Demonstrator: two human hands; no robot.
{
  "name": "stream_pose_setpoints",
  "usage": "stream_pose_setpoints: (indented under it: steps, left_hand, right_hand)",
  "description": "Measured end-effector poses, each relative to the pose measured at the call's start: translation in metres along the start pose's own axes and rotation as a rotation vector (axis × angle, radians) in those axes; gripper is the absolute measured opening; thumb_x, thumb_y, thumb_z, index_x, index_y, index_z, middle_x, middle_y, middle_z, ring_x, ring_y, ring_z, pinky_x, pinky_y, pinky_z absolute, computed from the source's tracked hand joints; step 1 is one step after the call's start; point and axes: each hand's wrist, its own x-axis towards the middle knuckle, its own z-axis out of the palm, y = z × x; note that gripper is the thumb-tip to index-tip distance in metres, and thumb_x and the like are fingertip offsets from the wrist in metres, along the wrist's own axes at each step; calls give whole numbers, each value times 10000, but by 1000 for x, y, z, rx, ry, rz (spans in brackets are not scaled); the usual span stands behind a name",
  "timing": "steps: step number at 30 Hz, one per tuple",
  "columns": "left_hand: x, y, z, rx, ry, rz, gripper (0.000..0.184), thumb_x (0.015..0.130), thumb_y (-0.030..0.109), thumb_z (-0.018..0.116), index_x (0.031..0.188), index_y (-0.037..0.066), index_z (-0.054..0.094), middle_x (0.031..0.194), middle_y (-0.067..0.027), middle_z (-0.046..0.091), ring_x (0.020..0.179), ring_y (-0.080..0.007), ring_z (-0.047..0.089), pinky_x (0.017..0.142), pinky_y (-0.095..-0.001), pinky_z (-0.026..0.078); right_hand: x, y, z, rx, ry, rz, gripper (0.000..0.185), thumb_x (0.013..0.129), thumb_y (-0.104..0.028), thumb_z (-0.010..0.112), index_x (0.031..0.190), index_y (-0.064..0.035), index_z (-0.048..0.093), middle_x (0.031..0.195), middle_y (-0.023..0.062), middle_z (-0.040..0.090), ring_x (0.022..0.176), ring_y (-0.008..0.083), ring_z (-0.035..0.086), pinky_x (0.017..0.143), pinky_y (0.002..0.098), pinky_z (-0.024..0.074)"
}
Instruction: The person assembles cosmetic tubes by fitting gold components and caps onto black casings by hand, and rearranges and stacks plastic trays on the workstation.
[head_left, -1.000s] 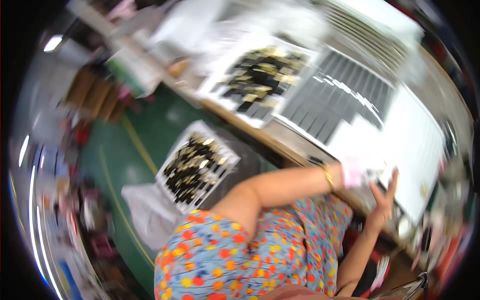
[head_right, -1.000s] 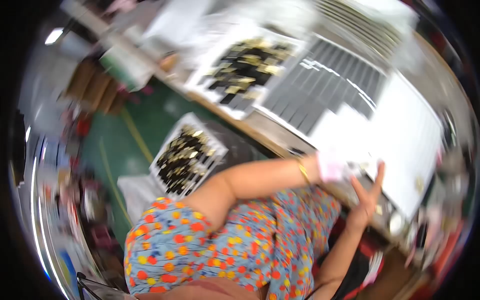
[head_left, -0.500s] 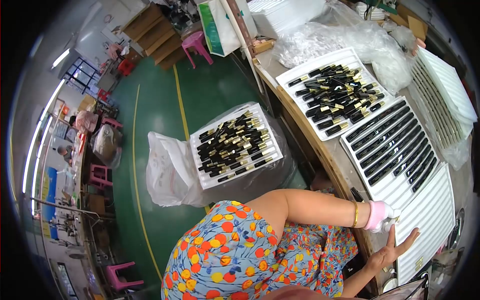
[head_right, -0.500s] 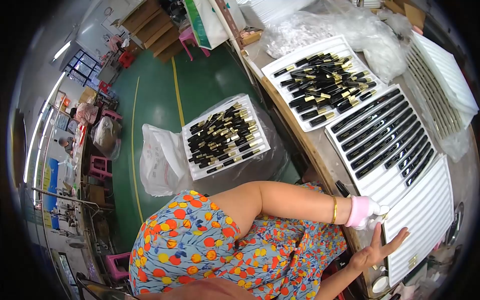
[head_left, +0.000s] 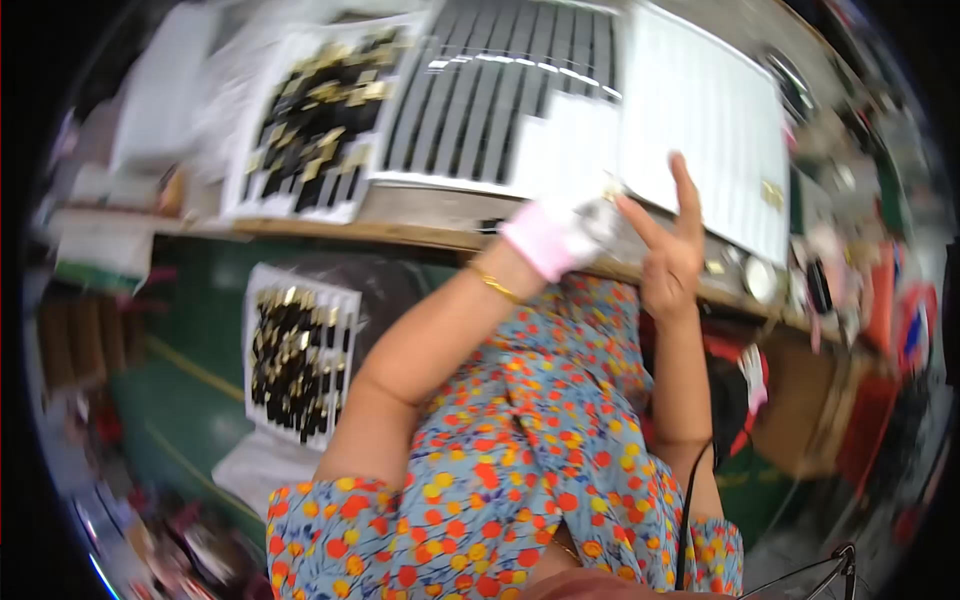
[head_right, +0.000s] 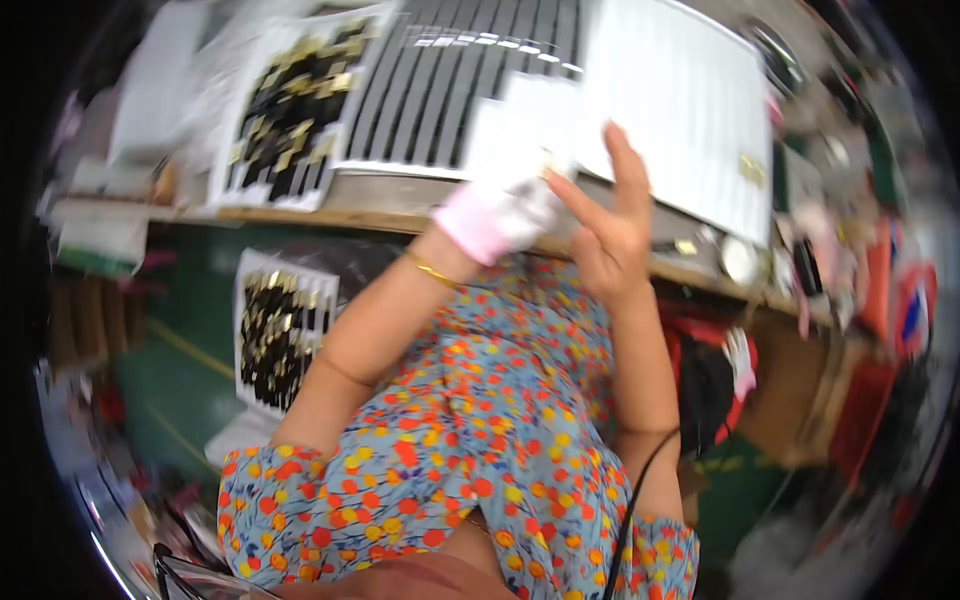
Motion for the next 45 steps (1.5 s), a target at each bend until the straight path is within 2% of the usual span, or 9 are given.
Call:
stream_pose_setpoints:
  steps: [13, 15, 19, 20, 25, 28, 31, 36, 45]
  left_hand:
    - [4, 0, -12, -38, -91, -22, 253, 890, 168, 488, 1117, 57, 481, 1022, -93, 541, 861, -174, 562, 669, -283, 516]
    - [2, 2, -12, 141, -245, -229, 242, 875, 166, 513, 1091, 60, 487, 945, -84, 558, 753, -139, 576, 564, -249, 506]
    - [-9, -10, 5, 455, -100, -287, 176, 838, 152, 570, 959, 28, 539, 756, -60, 581, 584, -119, 561, 460, -226, 469]
    - [-10, -12, 9, 435, -105, -249, 148, 824, 151, 591, 877, 16, 559, 710, -55, 578, 562, -127, 556, 488, -230, 466]
    - [5, 6, 7, 831, -252, -138, 132, 829, 161, 579, 797, 33, 577, 666, -58, 570, 543, -73, 495, 471, -222, 394]
    - [63, 66, -33, 1797, 219, 567, 241, 808, 203, 549, 942, 13, 611, 863, -117, 621, 780, -199, 595, 703, -327, 483]
    - [83, 102, -11, 2533, 645, 580, 261, 780, 252, 555, 919, 44, 629, 958, -194, 583, 906, -344, 552, 775, -409, 462]
    - [102, 83, 19, 2456, 1004, 169, 247, 826, 186, 512, 993, 41, 622, 1065, -165, 553, 1038, -300, 530, 852, -362, 468]
    - [99, 66, 1, 2336, 897, 562, 253, 808, 232, 499, 922, 17, 566, 968, -214, 579, 932, -348, 579, 799, -421, 473]
  right_hand:
    - [-7, 8, 8, -120, -54, -15, 442, 886, -425, 375, 1050, -113, 642, 1325, 213, 376, 1252, 353, 324, 1025, 463, 190]
    - [-6, 13, 16, 471, 220, 288, 510, 917, -418, 316, 1162, -32, 542, 1307, 204, 396, 1248, 329, 334, 1020, 422, 229]
    - [8, 21, 10, 1335, 211, 1002, 589, 941, -445, 232, 1222, 36, 420, 1082, 185, 518, 887, 223, 568, 751, 306, 460]
    - [11, 21, 13, 1446, 236, 1076, 612, 933, -476, 232, 1146, 40, 481, 845, 120, 562, 542, 135, 523, 485, 228, 427]
    - [2, 29, 0, 1730, 216, 1007, 621, 934, -478, 229, 987, 50, 551, 575, 42, 492, 296, 64, 267, 286, 207, 204]
    - [-6, 39, -16, 1691, 360, 825, 610, 929, -483, 240, 979, 36, 557, 560, 35, 488, 299, 67, 286, 290, 205, 217]
    - [-14, 45, -19, 1558, 487, 890, 606, 925, -494, 246, 962, 20, 563, 554, 27, 489, 300, 67, 286, 292, 207, 212]
    - [-17, 30, -14, 1371, 545, 982, 580, 934, -477, 237, 922, 7, 557, 545, 16, 464, 314, 68, 279, 297, 200, 209]
    - [-32, 29, -5, 1252, 562, 1012, 566, 943, -452, 234, 905, 22, 541, 537, 13, 447, 317, 56, 281, 294, 183, 205]
